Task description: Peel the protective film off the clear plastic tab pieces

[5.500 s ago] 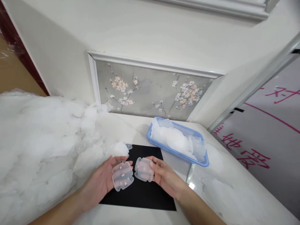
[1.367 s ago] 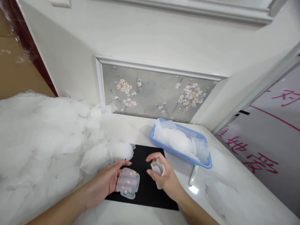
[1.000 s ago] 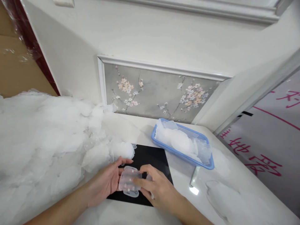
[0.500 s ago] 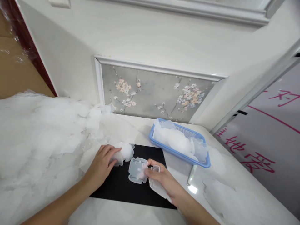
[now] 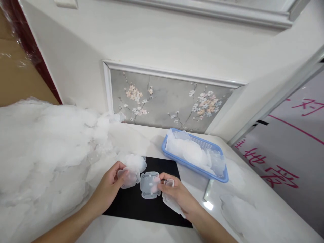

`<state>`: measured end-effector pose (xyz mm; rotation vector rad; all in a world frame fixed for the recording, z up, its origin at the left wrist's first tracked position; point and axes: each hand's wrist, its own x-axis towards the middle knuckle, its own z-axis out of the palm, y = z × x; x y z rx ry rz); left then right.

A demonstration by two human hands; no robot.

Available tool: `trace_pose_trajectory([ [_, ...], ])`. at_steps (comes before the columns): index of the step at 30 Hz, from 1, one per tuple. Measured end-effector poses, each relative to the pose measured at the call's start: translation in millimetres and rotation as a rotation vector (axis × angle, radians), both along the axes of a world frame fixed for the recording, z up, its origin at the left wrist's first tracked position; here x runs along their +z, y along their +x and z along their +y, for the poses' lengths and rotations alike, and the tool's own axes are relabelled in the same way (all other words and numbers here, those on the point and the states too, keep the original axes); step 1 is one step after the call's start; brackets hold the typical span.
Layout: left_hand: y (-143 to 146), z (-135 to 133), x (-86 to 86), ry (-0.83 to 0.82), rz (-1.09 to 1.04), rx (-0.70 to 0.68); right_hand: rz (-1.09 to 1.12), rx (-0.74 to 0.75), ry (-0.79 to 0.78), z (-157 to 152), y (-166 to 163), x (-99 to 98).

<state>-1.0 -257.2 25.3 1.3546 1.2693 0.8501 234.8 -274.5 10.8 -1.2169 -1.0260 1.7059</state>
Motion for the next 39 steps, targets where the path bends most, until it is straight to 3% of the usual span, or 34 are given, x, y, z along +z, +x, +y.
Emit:
trace_pose_trajectory([
  [6,5.2,-2.1,0.5,-0.428,-0.531,-0.062,-0.124,-0.128,0.024,0.9,4.5,4.2],
  [10,8.7,-6.3,5.7,-0.599,-0.648,-0.104,-0.398,-0.108,0.250,0.4,8.3,5.3],
  [15,8.1,-7.4,-2.2,-0.621,-0.721,-0.208,-0.657,-0.042,0.722,-7.2,5.0,2.7],
  [17,8.3,-7.7,-3.8,-0.625,-0.732,-0.233,-0.751,0.049,0.891,-10.7,3.6,-0.9],
  [23,10.4,-11.4,2.2,-0.605,-0.695,-0.294,-0.870,0.284,1.143,-16.9,-2.4,-3.5],
  [26,9.5,-11.3,-2.6,-0.441,-0.477,-0.286,-0.703,0.279,0.963,-18.4,-6.3,-0.3],
  [30,6.7,-1.7,-16.1,0.251,0.128,-0.211,-0.379,0.014,0.334,-14.9,-10.0,2.3],
  [32,5.7,6.3,-22.2,0.506,0.313,-0.212,-0.186,-0.074,0.092,-10.3,-11.3,4.3],
  [35,6.1,16.9,-30.0,0.616,0.512,-0.266,-0.016,-0.084,-0.143,-3.9,-12.4,8.3],
  [39,10.2,20.1,-36.9,0.679,0.753,-0.269,0.037,-0.024,-0.209,-0.9,-11.1,9.7],
])
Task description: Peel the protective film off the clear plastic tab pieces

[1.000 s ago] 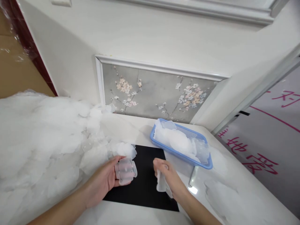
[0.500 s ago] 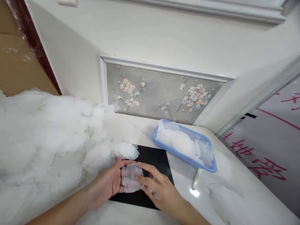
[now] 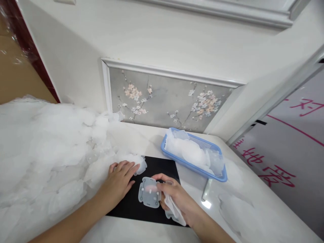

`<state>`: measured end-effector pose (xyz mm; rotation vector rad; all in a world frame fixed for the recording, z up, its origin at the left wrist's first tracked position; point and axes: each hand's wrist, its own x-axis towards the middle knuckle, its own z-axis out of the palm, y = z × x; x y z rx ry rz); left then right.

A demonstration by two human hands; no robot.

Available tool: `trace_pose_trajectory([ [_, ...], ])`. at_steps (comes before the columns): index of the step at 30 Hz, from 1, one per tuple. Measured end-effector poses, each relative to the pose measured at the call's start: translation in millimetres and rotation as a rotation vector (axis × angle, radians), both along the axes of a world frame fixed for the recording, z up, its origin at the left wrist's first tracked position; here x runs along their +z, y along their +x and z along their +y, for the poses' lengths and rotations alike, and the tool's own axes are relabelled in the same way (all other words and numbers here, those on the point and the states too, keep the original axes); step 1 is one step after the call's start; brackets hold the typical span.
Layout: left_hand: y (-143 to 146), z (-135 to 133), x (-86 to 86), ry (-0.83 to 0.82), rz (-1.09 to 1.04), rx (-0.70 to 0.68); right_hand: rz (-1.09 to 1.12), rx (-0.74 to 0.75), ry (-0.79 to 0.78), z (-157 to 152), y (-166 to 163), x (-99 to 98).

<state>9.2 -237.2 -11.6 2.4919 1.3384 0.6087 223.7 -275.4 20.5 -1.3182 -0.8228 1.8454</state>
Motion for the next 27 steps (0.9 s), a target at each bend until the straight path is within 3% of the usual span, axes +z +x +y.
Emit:
trace_pose_trajectory([
  [7,2.7,-5.9,7.1,0.199,0.104,0.033,0.034,0.036,0.011,-1.2,4.9,-4.4],
  [12,-2.7,-8.6,14.3,0.165,0.006,0.013,0.012,0.016,0.029,-2.4,2.6,-0.2],
  [15,-3.3,-15.7,18.9,-0.035,-0.251,0.018,-0.024,-0.015,0.085,-3.5,3.3,1.7],
  [20,-0.3,-22.2,20.7,-0.592,-0.606,0.009,-0.138,-0.064,0.205,-1.9,13.1,-1.0],
  [27,-2.3,-17.4,17.3,-0.868,-0.876,0.039,-0.323,0.016,0.363,-1.4,16.0,1.7],
])
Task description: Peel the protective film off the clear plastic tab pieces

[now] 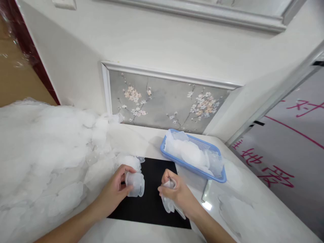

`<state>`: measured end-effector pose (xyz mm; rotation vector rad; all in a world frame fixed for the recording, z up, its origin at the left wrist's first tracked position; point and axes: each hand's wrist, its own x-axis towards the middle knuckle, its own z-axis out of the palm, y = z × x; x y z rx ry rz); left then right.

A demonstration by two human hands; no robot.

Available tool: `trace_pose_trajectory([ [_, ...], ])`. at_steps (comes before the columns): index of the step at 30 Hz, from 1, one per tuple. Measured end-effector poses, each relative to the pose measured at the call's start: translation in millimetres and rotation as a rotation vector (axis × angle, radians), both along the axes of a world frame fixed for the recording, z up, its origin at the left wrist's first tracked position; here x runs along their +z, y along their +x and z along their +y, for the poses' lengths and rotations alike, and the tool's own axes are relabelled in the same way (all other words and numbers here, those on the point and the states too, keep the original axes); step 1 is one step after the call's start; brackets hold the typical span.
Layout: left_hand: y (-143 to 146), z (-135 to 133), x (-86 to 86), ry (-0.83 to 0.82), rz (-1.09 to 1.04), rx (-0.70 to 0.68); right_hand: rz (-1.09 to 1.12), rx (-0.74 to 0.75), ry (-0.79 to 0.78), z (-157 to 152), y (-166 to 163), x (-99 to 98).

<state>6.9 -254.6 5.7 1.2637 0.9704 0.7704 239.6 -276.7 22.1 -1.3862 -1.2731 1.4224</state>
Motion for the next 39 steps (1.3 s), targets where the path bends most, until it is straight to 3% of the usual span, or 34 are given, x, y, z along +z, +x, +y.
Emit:
trace_pose_trajectory([
  [3,0.3,-2.0,-0.6,-0.075,-0.122,-0.058,-0.249,0.068,0.265,-6.1,-5.8,-0.3],
  [7,1.3,-4.5,-5.8,-0.084,-0.122,-0.101,-0.539,0.235,0.566,-12.2,-10.6,-10.7],
  [13,0.7,-6.7,-3.9,-0.051,-0.074,-0.155,-0.691,0.303,0.839,-13.9,-11.5,-17.5],
  [15,0.7,-8.4,-2.0,0.003,-0.026,-0.112,-0.590,0.304,0.786,-13.9,-12.3,-12.7],
  [20,1.6,-13.6,-2.0,0.181,0.183,-0.069,-0.128,0.068,0.179,-10.4,-15.5,-0.7],
  [23,1.9,-14.1,-1.6,0.250,0.269,-0.059,0.040,-0.041,0.007,-6.7,-14.0,2.0],
  [26,2.1,-11.5,-2.2,0.232,0.265,-0.035,0.047,-0.042,-0.015,-4.9,-11.5,1.9],
  [32,3.4,-7.2,-8.7,0.136,0.136,-0.005,0.058,0.115,-0.006,-9.5,-19.5,-1.5],
  [39,3.5,-9.5,-0.9,-0.042,-0.028,-0.026,0.102,-0.186,-0.032,0.5,-7.7,-4.8],
])
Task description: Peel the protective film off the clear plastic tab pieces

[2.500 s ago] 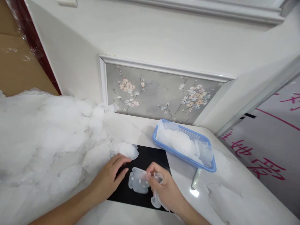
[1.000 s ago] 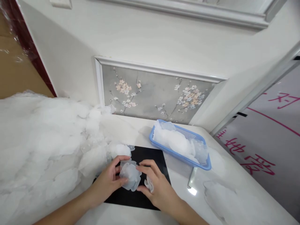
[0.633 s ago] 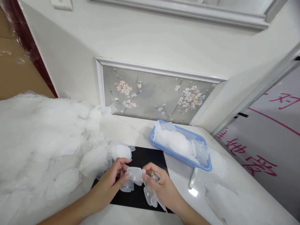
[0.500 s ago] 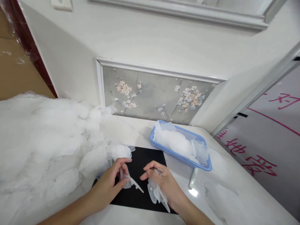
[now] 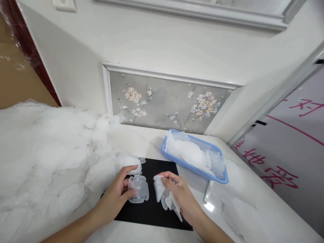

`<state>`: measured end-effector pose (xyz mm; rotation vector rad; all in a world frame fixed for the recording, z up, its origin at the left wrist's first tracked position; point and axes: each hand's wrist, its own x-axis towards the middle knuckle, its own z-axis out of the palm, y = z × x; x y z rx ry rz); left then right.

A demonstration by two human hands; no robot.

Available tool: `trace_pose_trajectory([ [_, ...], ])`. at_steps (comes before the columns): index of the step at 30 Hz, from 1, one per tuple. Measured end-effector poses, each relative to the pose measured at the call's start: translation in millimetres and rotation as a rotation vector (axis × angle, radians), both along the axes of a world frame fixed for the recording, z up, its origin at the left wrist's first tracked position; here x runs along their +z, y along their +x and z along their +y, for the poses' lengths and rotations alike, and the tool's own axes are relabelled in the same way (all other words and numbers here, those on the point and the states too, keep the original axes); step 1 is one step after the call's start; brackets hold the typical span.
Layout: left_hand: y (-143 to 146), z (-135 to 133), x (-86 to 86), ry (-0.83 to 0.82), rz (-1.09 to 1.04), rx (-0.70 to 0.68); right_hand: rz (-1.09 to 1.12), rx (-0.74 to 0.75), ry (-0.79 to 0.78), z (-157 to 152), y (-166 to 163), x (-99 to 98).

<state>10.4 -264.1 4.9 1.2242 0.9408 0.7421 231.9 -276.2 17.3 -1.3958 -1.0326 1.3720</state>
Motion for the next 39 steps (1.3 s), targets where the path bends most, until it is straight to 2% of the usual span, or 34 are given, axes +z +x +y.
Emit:
trace_pose_trajectory([
  [4,-1.4,1.1,-1.2,0.026,-0.020,0.025,-0.122,-0.077,0.071,8.5,14.2,-6.4],
  [8,-2.3,3.5,-8.6,0.011,-0.111,-0.021,-0.307,0.058,0.189,5.5,15.1,-7.1],
  [12,-3.0,5.4,-11.2,-0.016,-0.174,-0.058,-0.629,0.221,0.519,-4.6,8.5,-5.8],
  [16,-3.8,4.7,-9.6,-0.051,-0.216,-0.044,-0.804,0.418,0.794,-10.5,2.0,-11.1],
  [21,-4.9,3.4,-8.8,-0.056,-0.233,-0.076,-0.933,0.488,0.897,-12.1,-3.3,-15.1],
  [28,-5.7,2.2,-7.5,-0.043,-0.214,-0.103,-0.941,0.502,1.011,-11.0,-4.2,-8.7],
  [30,-7.8,3.9,-7.1,0.114,-0.051,-0.089,-0.815,0.518,0.933,-11.7,-5.3,-6.0],
  [33,-11.1,12.7,-9.3,0.602,0.371,-0.034,-0.482,0.384,0.520,-12.2,-8.0,-3.0],
  [35,-12.1,21.2,-12.7,0.846,0.631,-0.005,-0.243,0.248,0.232,-11.0,-8.9,-1.8],
  [37,-12.1,28.1,-15.9,0.934,0.813,0.009,-0.045,0.175,0.037,-9.1,-8.1,-1.1],
  [39,-11.5,31.4,-16.9,0.968,0.919,0.026,0.081,0.158,-0.093,-7.3,-5.6,-0.3],
])
